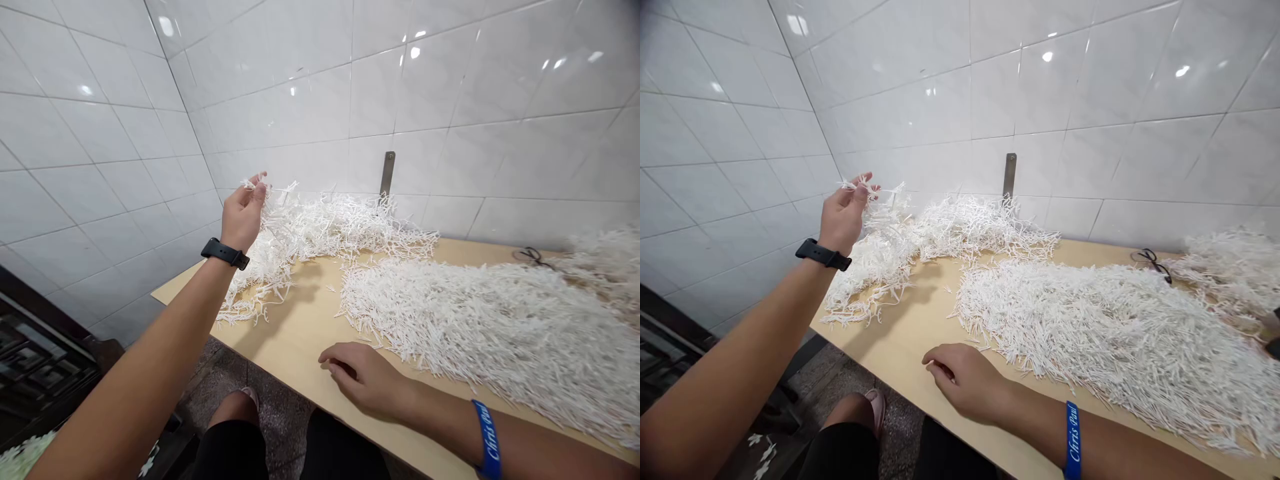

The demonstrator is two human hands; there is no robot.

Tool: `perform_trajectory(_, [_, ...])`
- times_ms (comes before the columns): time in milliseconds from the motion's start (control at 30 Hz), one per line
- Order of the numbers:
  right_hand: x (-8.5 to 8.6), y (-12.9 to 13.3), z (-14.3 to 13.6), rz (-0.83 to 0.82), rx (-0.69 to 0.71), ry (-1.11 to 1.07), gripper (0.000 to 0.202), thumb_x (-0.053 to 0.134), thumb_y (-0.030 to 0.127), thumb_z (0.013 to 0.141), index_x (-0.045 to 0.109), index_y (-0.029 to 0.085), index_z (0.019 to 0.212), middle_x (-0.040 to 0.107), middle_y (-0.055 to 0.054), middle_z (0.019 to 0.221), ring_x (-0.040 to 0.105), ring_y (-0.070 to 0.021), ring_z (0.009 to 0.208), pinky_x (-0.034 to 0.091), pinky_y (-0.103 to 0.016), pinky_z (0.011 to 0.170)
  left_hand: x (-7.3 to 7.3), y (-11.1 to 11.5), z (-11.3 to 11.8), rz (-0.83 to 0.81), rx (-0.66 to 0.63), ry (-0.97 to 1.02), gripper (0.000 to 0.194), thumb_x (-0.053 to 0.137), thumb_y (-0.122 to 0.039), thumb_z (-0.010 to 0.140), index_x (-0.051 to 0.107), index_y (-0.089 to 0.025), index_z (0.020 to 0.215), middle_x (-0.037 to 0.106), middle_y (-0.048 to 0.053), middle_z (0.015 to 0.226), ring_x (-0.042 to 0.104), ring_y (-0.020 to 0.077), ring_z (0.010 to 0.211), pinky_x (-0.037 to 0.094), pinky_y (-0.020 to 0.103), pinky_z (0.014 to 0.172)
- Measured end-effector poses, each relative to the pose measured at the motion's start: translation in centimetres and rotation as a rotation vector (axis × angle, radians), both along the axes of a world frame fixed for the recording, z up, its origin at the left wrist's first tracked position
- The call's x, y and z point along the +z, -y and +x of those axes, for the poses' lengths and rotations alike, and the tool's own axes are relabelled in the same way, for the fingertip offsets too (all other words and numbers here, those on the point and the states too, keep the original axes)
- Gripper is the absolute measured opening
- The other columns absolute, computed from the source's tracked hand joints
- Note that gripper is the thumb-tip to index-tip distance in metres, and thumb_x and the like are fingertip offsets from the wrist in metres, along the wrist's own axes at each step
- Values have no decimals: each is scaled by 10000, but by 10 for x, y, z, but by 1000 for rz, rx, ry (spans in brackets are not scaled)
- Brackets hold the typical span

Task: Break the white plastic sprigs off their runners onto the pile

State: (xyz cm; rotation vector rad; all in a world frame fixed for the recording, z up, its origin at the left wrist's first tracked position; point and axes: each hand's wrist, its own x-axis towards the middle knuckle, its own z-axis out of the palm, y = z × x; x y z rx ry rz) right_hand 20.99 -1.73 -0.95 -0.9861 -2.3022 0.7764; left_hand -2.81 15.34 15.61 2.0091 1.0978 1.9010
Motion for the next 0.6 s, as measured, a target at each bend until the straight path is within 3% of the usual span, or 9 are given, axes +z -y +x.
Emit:
perform_trajectory(100, [-1,-1,1,-14,5,-5,252,454,204,947,669,188,1076,723,-62,973,646,-210,883,477,-337,807,1,-6,1,10,114,-253,447,480,-491,952,605,-189,1256,572,118,1392,559,257,1237,418,445,1067])
perform_trajectory(200, [-3,0,1,-23,-5,-8,252,454,198,945,669,192,1078,722,-60,990,649,-213,905,475,-342,820,-9,-8,-2,-218,359,-640,574,590,-404,893,470,-150,1394,538,174,1398,471,318,1296,357,500,1086])
perform_trajectory(267, [-4,0,1,-23,-3,-10,251,455,198,946,669,194,1077,722,-59,993,650,-213,909,475,-342,821,-20,1,-7,-374,440,-773,479,570,-344,886,542,-126,1312,591,194,1301,520,336,1212,398,495,1023])
perform_trajectory(333, [-4,0,1,-14,6,-16,245,458,195,946,672,191,1065,722,-58,983,649,-210,901,475,-336,817,-37,18,-14,-440,368,-847,288,498,-320,903,682,-155,1051,688,150,1074,607,310,1032,454,452,919])
perform_trajectory(400, [-4,0,0,1,17,-26,239,463,189,945,676,189,1053,722,-55,975,647,-205,895,475,-327,815,-60,38,-23,-522,245,-933,203,555,-318,847,707,-186,862,716,99,880,639,273,848,482,389,796])
perform_trajectory(533, [-4,-1,-1,24,42,-33,231,470,182,946,684,185,1032,719,-53,959,642,-195,880,474,-315,813,-105,63,-43,-628,95,-985,35,644,-214,705,675,-198,706,713,75,828,632,256,808,452,328,724])
perform_trajectory(600, [-4,-1,-1,28,45,-30,229,471,178,944,686,182,1021,717,-56,948,641,-194,871,474,-313,807,-117,63,-51,-645,94,-938,91,601,-183,711,617,-193,622,680,74,726,620,254,774,435,338,730])
